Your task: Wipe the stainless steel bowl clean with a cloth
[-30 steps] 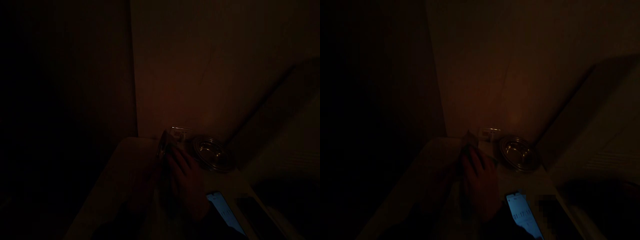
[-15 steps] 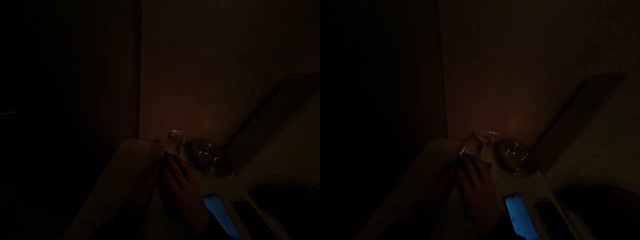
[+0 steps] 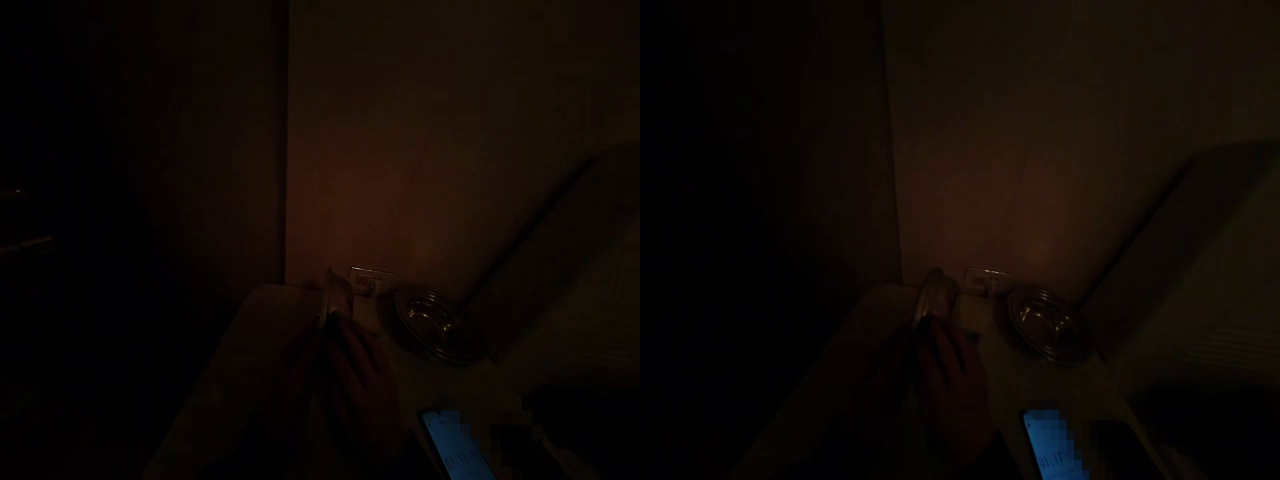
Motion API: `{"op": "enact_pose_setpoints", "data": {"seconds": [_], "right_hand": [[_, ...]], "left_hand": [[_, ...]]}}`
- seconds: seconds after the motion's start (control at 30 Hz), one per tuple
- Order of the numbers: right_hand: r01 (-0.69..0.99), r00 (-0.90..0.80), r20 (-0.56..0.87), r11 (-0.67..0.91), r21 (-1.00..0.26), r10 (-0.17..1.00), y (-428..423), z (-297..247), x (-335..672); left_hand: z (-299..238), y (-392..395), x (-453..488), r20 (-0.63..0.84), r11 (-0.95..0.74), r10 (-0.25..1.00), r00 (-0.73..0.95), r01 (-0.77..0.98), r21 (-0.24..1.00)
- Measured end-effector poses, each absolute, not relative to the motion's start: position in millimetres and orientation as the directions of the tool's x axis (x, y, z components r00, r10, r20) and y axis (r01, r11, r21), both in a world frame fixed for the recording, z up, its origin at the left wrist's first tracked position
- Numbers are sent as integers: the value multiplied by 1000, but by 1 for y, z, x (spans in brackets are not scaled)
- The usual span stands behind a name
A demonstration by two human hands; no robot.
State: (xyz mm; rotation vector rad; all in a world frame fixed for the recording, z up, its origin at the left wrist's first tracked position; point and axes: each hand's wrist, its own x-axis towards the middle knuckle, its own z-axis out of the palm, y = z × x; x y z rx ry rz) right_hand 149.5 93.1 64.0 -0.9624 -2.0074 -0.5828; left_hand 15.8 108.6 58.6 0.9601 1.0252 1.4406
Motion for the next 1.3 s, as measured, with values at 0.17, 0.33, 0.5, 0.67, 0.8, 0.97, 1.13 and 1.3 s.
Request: {"op": "enact_pose_setpoints", "data": {"seconds": [0.17, 0.33, 0.5, 0.67, 0.8, 0.97, 1.13, 1.3], "right_hand": [[777, -310, 866, 629, -6, 392, 101, 59, 146], [749, -333, 862, 662, -4, 382, 96, 48, 143], [781, -294, 867, 625, -24, 402, 97, 49, 144], [820, -207, 866, 564, -100, 455, 104, 58, 157], [819, -179, 859, 557, -141, 480, 104, 57, 159], [795, -250, 856, 600, -85, 453, 98, 51, 149], [819, -180, 857, 556, -141, 482, 101, 58, 155], [811, -190, 868, 572, -125, 459, 100, 54, 151]], "left_hand": [[57, 110, 16, 44, -68, 995, -90, -276, 959], [56, 111, 17, 55, -81, 993, -103, -267, 960], [52, 112, 15, 44, -59, 997, -66, -243, 968], [44, 111, 9, 24, -28, 999, -25, -204, 979], [42, 111, 4, 14, -18, 1000, -21, -178, 984], [41, 112, 3, 26, -31, 999, -34, -160, 987], [35, 113, 4, 19, -19, 1000, 0, -116, 993], [37, 115, 7, 22, -20, 1000, 16, -100, 995]]}}
